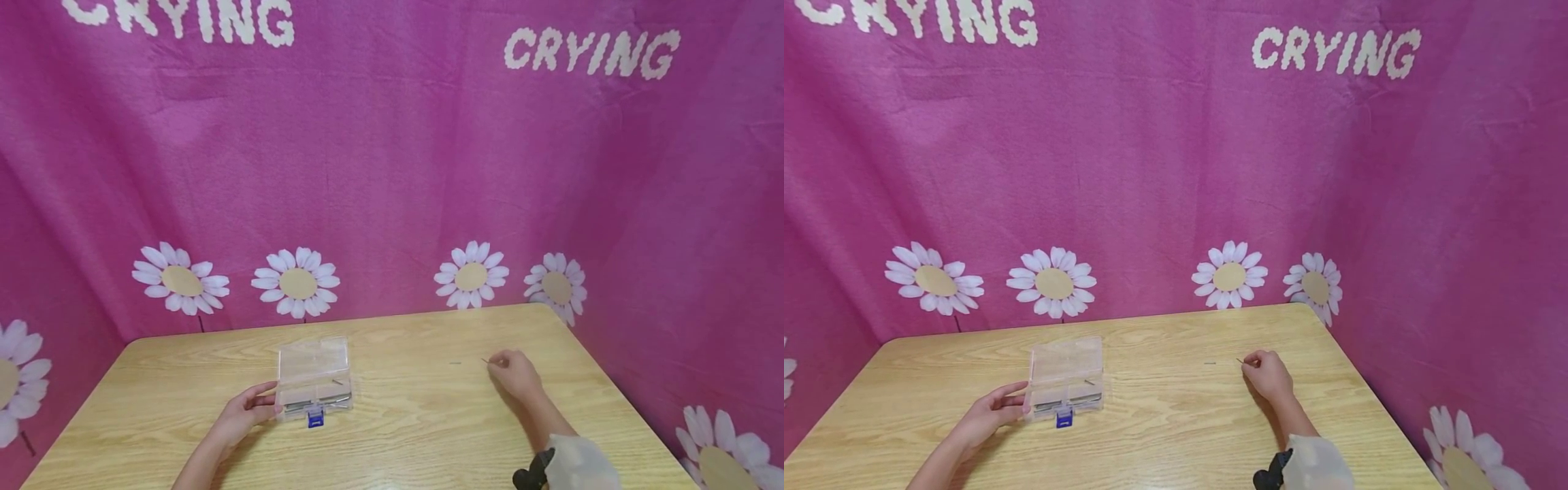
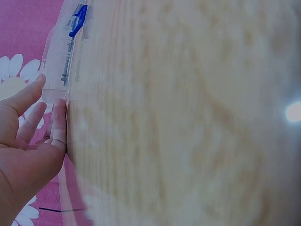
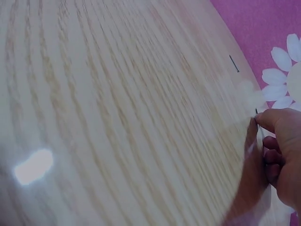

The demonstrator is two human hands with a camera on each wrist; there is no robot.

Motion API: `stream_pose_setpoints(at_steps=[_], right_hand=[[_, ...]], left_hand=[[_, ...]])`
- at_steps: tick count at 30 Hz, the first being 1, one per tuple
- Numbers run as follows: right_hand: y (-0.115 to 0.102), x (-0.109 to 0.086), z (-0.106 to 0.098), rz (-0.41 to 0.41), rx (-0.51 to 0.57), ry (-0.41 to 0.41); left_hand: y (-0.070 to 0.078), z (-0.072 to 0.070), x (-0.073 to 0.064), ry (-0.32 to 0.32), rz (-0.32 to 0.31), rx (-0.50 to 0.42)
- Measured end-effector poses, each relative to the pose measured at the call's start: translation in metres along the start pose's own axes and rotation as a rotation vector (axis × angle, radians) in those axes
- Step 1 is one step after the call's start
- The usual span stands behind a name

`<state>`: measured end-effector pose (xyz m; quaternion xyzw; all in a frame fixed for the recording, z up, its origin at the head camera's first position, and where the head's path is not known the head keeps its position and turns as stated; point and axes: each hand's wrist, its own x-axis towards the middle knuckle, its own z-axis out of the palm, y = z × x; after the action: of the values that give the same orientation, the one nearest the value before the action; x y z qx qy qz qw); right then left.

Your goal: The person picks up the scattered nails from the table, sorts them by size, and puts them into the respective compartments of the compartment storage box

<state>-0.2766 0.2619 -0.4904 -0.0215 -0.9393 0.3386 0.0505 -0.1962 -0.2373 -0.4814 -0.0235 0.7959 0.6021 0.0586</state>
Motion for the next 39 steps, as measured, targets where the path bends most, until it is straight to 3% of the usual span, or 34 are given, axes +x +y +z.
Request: stream_pose_setpoints(at_steps=[6,19,30,39], right_hand=[[0.0,0.001,0.003,0.028,-0.047,0.022],[0.002,0.001,0.006,0.051,-0.043,0.045],[-0.014,-0.004,0.005,-0.024,0.113,0.028],[-0.037,-0.005,0.015,-0.108,0.152,0.003]], left_hand=[[-0.001,0.0,0.0,-0.017,0.011,0.005],[0.0,0.002,0.0,0.036,-0.021,0.0],[-0.002,0.002,0.003,0.032,-0.024,0.002],[0.0,0.003,0.002,0.035,-0.045,-0.001]])
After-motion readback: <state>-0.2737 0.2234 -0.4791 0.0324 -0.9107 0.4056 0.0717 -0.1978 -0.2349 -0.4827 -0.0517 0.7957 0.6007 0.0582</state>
